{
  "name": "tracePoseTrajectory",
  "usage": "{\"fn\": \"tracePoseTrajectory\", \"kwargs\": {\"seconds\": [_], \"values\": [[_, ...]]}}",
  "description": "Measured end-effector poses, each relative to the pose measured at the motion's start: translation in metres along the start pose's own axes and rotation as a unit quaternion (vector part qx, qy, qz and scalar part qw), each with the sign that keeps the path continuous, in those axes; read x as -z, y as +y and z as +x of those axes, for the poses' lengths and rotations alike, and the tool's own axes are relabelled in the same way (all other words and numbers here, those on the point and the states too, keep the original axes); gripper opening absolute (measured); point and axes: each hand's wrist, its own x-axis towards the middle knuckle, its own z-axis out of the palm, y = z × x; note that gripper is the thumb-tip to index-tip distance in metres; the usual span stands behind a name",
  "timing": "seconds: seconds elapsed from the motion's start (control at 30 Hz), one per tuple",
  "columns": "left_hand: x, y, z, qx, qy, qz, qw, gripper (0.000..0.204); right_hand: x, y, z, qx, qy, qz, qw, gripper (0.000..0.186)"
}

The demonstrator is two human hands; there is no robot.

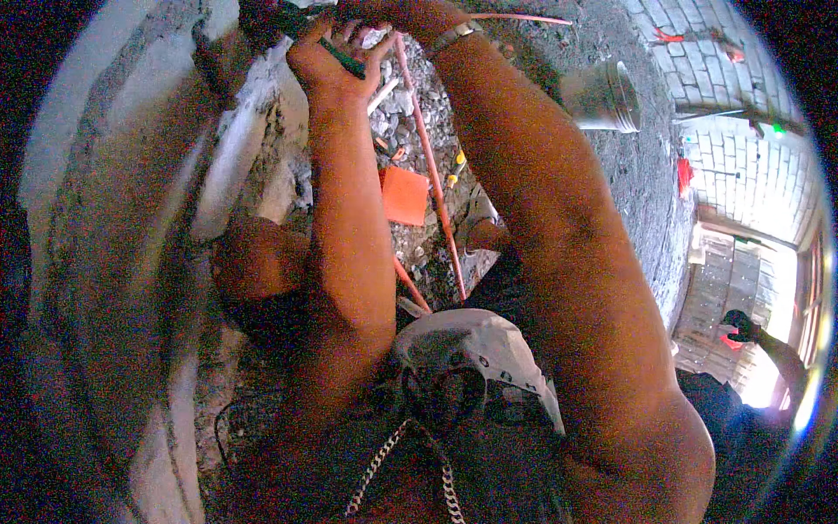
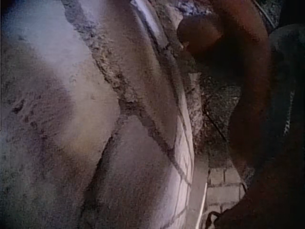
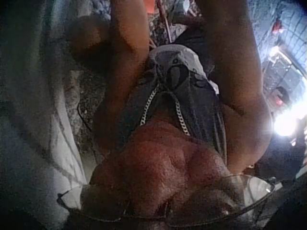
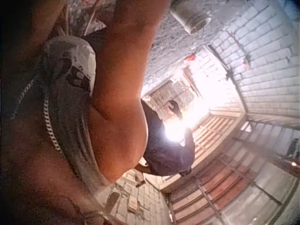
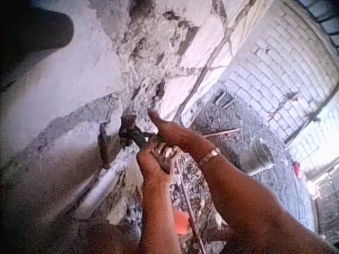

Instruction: Installing an orange electrical junction box into a wall conduit and preparing wires.

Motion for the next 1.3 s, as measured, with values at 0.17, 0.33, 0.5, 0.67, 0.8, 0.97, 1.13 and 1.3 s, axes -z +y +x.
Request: {"fn": "tracePoseTrajectory", "kwargs": {"seconds": [0.17,0.33,0.5,0.67,0.8,0.97,1.13,1.3], "values": [[0.013,-0.005,0.01,0.009,0.003,-0.012,1.0,0.014,0.001,-0.003,0.004,-0.027,-0.069,-0.054,0.996,0.1],[0.014,0.004,0.012,0.008,-0.075,-0.047,0.996,0.015,-0.002,0.007,0.0,0.066,-0.022,-0.249,0.966,0.092],[-0.008,0.0,-0.002,-0.088,-0.073,-0.039,0.993,0.022,-0.013,0.019,0.012,0.224,-0.02,-0.39,0.893,0.056],[-0.012,0.002,-0.012,-0.032,-0.102,-0.061,0.992,0.026,-0.012,0.013,0.008,0.086,0.02,-0.3,0.95,0.057],[-0.009,0.004,-0.012,-0.025,-0.084,-0.055,0.995,0.028,-0.015,0.002,-0.008,0.149,-0.042,-0.49,0.858,0.066],[-0.013,0.004,-0.015,-0.022,-0.076,-0.049,0.996,0.03,-0.023,-0.004,-0.02,0.06,0.063,-0.342,0.936,0.078],[-0.018,0.005,-0.02,-0.016,-0.072,-0.033,0.997,0.032,-0.02,0.007,-0.013,0.027,0.051,-0.271,0.961,0.093],[-0.018,0.006,-0.018,-0.007,-0.063,-0.01,0.998,0.035,-0.034,0.049,-0.004,0.272,0.122,-0.491,0.818,0.055]]}}
